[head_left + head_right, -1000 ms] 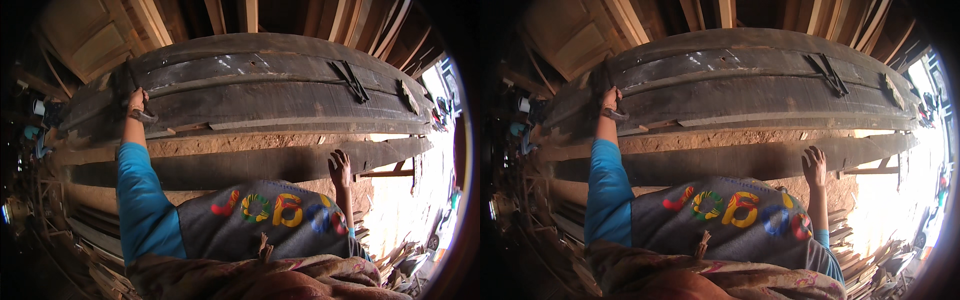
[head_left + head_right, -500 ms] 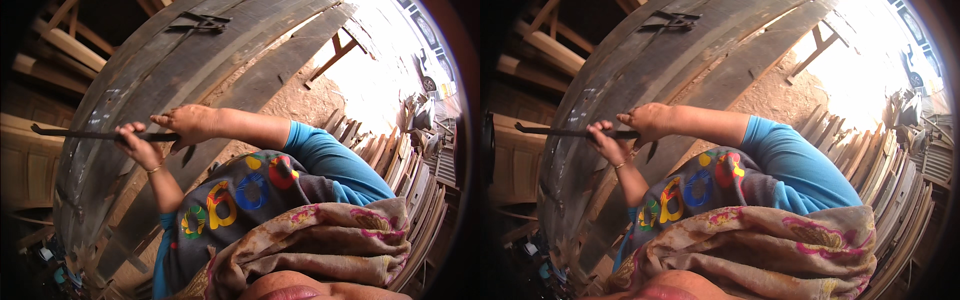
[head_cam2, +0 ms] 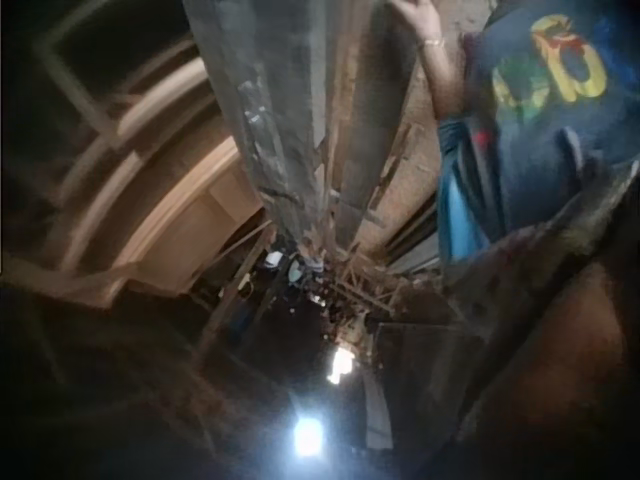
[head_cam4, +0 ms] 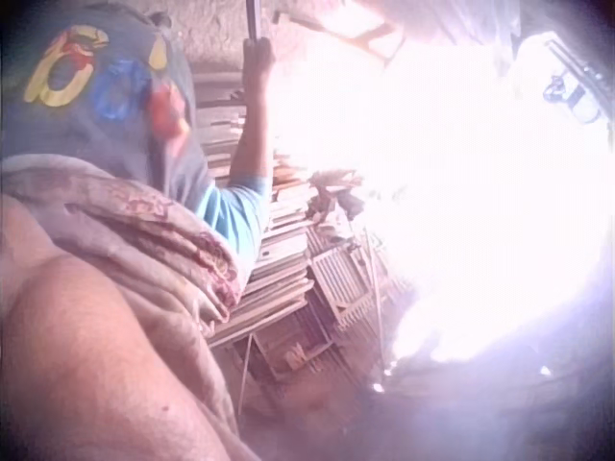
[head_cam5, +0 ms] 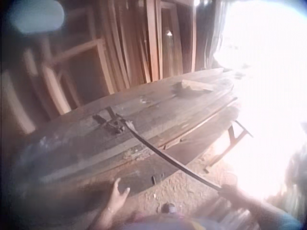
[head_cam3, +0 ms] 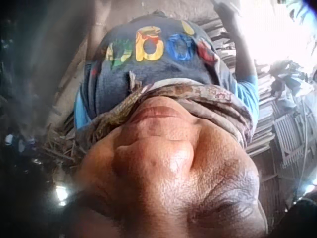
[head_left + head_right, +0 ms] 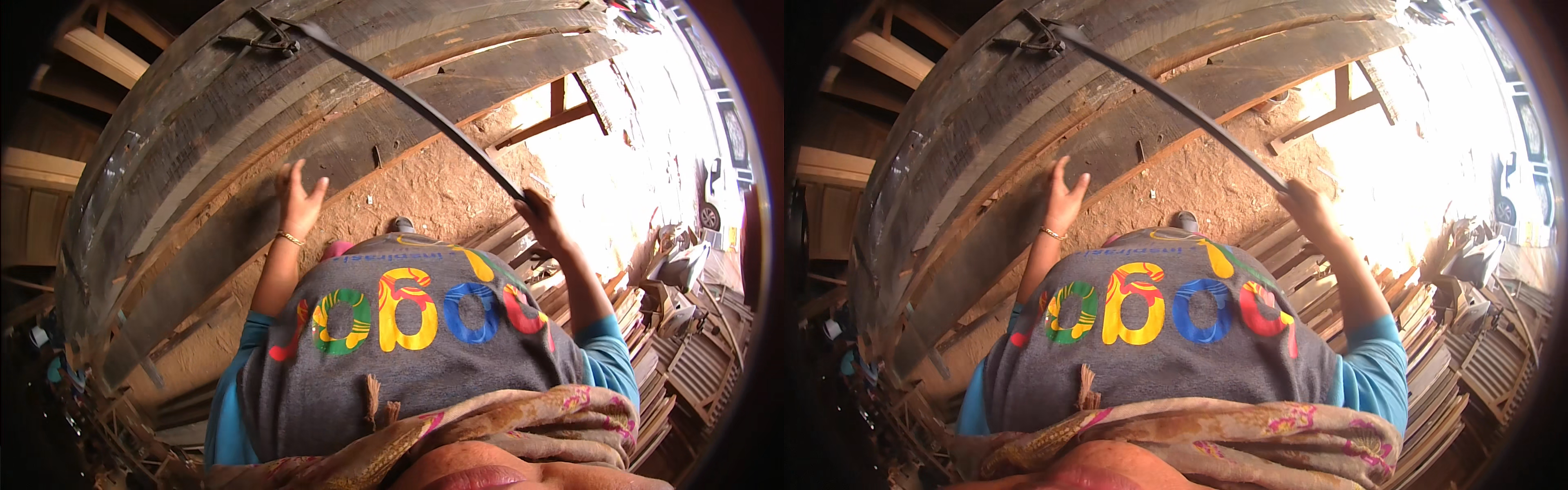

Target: The person assembles a curved wooden structure by placing planks, aligning them, and securing them with a hammer and nails. The person repeatedly adjusts the planks and uses a hammer to drive nails into the wood.

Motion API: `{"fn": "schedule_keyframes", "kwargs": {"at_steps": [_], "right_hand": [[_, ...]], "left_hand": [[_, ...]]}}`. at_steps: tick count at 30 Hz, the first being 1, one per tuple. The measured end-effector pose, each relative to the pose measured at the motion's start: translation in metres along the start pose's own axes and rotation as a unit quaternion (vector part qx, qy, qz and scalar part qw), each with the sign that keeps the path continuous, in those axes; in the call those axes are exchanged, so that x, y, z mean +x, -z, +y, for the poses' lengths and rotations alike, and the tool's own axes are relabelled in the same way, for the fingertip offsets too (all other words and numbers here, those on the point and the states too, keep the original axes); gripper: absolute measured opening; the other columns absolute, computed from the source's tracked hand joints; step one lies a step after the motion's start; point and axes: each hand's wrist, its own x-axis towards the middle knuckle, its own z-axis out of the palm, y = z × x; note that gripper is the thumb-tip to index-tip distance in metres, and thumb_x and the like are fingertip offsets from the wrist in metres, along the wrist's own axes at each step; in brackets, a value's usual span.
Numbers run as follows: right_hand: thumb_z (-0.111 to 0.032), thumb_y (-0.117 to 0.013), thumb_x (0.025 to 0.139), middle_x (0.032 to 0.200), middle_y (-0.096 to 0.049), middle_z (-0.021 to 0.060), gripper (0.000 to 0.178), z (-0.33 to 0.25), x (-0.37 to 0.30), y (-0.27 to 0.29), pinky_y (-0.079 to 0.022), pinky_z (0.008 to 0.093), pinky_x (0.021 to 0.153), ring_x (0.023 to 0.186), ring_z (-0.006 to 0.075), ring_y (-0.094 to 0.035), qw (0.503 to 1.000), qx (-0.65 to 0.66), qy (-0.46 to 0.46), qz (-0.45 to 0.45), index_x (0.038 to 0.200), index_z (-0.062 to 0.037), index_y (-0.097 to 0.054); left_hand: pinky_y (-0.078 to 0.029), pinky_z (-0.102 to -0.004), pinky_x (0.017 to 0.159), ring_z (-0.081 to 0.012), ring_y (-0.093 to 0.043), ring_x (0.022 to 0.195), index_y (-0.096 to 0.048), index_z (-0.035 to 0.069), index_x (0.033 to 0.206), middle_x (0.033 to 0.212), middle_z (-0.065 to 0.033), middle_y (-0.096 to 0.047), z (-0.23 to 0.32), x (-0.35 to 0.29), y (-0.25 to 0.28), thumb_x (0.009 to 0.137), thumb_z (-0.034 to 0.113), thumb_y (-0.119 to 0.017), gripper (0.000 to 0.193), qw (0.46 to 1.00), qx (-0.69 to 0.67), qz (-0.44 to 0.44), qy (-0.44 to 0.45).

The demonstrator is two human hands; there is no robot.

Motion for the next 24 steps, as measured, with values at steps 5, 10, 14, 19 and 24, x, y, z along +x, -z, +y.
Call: {"fn": "schedule_keyframes", "kwargs": {"at_steps": [5,10,14,19,24], "right_hand": [[-0.024,-0.060,0.092,0.062,-0.050,0.0086,0.021,0.047,-0.047,0.057,-0.042,0.0353,0.056,0.056,0.0171,-0.048,0.992,-0.083,-0.089,-0.028,0.090,-0.0029,-0.056],[-0.023,-0.063,0.090,0.064,-0.053,0.0108,0.019,0.071,-0.083,0.086,-0.044,0.0352,0.061,0.062,0.0202,-0.054,0.987,-0.121,-0.103,-0.033,0.091,-0.0046,-0.057],[-0.022,-0.064,0.088,0.066,-0.053,0.0146,0.020,0.025,-0.095,0.094,-0.042,0.0378,0.060,0.060,0.0256,-0.048,0.982,-0.161,-0.100,-0.021,0.087,-0.0031,-0.057],[-0.028,-0.061,0.090,0.069,-0.057,0.0153,0.029,-0.047,-0.120,0.051,-0.042,0.0406,0.061,0.062,0.0274,-0.053,0.972,-0.180,-0.148,0.007,0.095,-0.0001,-0.060],[-0.021,-0.056,0.089,0.070,-0.055,0.0058,0.020,-0.095,-0.161,-0.052,-0.045,0.0315,0.061,0.064,0.0129,-0.053,0.956,0.018,-0.294,0.004,0.096,-0.0021,-0.060]], "left_hand": [[-0.011,-0.0595,0.112,-0.0439,-0.001,0.143,-0.023,0.013,0.149,0.154,-0.0261,-0.003,-0.027,-0.016,0.019,0.082,0.059,-0.060,0.090,0.971,0.172,0.063,0.154],[0.002,-0.0629,0.111,-0.0410,0.014,0.143,-0.004,0.019,0.153,0.156,-0.0222,0.008,-0.036,-0.013,0.037,0.078,0.080,-0.042,0.104,0.910,0.335,0.023,0.244],[0.003,-0.0639,0.110,-0.0437,0.014,0.143,-0.004,0.019,0.153,0.155,-0.0255,0.008,-0.036,-0.016,0.037,0.076,0.082,-0.043,0.107,0.914,0.352,0.044,0.195],[-0.002,-0.0671,0.109,-0.0497,0.010,0.141,-0.007,0.018,0.153,0.154,-0.0281,0.006,-0.050,-0.021,0.057,0.075,0.078,-0.052,0.108,0.967,0.197,0.025,0.159],[-0.006,-0.0671,0.109,-0.0534,0.002,0.139,-0.009,0.015,0.152,0.152,-0.0289,-0.001,-0.073,-0.045,0.117,0.075,0.069,-0.061,0.107,0.989,0.145,-0.009,0.035]]}}
